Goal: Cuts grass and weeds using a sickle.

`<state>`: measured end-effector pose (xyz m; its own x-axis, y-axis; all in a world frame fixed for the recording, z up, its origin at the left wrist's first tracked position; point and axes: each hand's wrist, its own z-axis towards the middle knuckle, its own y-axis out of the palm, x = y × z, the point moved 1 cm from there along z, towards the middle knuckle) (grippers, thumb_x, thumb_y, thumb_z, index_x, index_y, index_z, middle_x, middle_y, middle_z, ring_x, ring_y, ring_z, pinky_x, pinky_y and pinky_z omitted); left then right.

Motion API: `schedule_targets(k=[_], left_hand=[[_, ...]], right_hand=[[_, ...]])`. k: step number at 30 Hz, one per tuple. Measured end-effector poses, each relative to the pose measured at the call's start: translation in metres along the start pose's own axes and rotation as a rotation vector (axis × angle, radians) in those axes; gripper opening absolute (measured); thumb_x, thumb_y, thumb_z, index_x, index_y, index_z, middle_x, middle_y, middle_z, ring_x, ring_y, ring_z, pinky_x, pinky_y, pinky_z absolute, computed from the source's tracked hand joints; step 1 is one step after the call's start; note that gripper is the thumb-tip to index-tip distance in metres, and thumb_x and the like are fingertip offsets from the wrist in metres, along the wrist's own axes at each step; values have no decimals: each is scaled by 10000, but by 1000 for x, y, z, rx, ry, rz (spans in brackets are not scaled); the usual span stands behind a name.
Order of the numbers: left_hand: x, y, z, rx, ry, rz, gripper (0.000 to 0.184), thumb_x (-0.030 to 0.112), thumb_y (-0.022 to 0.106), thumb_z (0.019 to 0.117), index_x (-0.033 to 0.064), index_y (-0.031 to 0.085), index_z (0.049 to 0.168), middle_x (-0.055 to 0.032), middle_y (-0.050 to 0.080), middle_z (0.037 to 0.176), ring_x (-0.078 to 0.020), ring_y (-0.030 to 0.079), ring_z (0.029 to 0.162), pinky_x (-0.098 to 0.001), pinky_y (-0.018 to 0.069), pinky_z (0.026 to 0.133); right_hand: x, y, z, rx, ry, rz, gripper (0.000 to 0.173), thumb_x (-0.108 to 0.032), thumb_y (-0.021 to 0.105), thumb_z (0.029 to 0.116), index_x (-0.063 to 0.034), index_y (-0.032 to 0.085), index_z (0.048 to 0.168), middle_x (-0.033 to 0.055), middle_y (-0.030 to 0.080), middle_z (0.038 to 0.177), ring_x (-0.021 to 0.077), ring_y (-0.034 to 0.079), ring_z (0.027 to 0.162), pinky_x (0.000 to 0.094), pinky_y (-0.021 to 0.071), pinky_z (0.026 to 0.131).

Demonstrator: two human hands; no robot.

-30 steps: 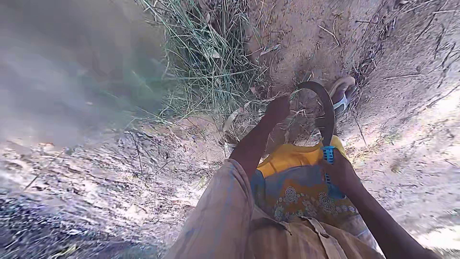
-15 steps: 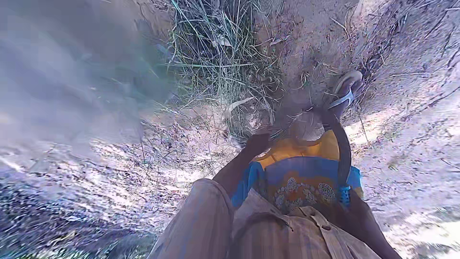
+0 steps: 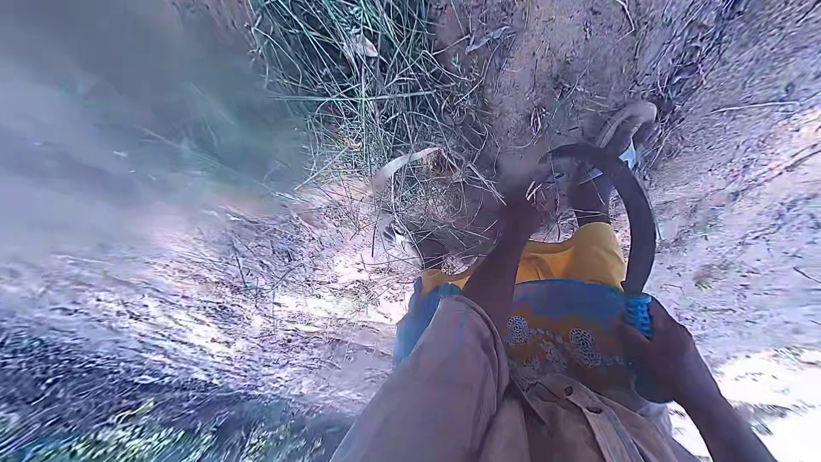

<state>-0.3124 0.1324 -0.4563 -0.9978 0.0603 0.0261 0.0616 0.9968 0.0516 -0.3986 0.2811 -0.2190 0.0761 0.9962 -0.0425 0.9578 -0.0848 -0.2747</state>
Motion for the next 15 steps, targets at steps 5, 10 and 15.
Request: schedule_targets(k=[5, 10, 15], left_hand=[[-19, -44, -20, -141, 121, 97, 459, 240, 318, 1144, -67, 500, 1433, -314, 576, 1382, -447, 553, 1320, -621, 415, 1094], [-9, -77, -22, -116, 228, 302, 377, 188, 391, 1112, -52, 607, 1307, -292, 634, 1294, -449, 600, 1252, -651, 456, 1022], [-24, -74, -55, -148, 184, 414, 358, 220, 441, 1107, 55, 591, 1388, -261, 664, 1264, -458, 635, 1198, -669, 494, 950]], right_hand=[[-8, -1, 35, -223, 82, -36, 374, -141, 620, 974, 53, 553, 1287, 162, 624, 891, 227, 600, 732, 442, 492, 678], [-19, 26, 65, -379, 228, -86, 387, -134, 604, 1030, 16, 497, 1370, 191, 613, 1008, 260, 639, 771, 443, 542, 727], [-13, -4, -23, -411, 311, -124, 410, -125, 664, 979, 59, 540, 1323, 227, 658, 961, 335, 663, 852, 521, 527, 781]])
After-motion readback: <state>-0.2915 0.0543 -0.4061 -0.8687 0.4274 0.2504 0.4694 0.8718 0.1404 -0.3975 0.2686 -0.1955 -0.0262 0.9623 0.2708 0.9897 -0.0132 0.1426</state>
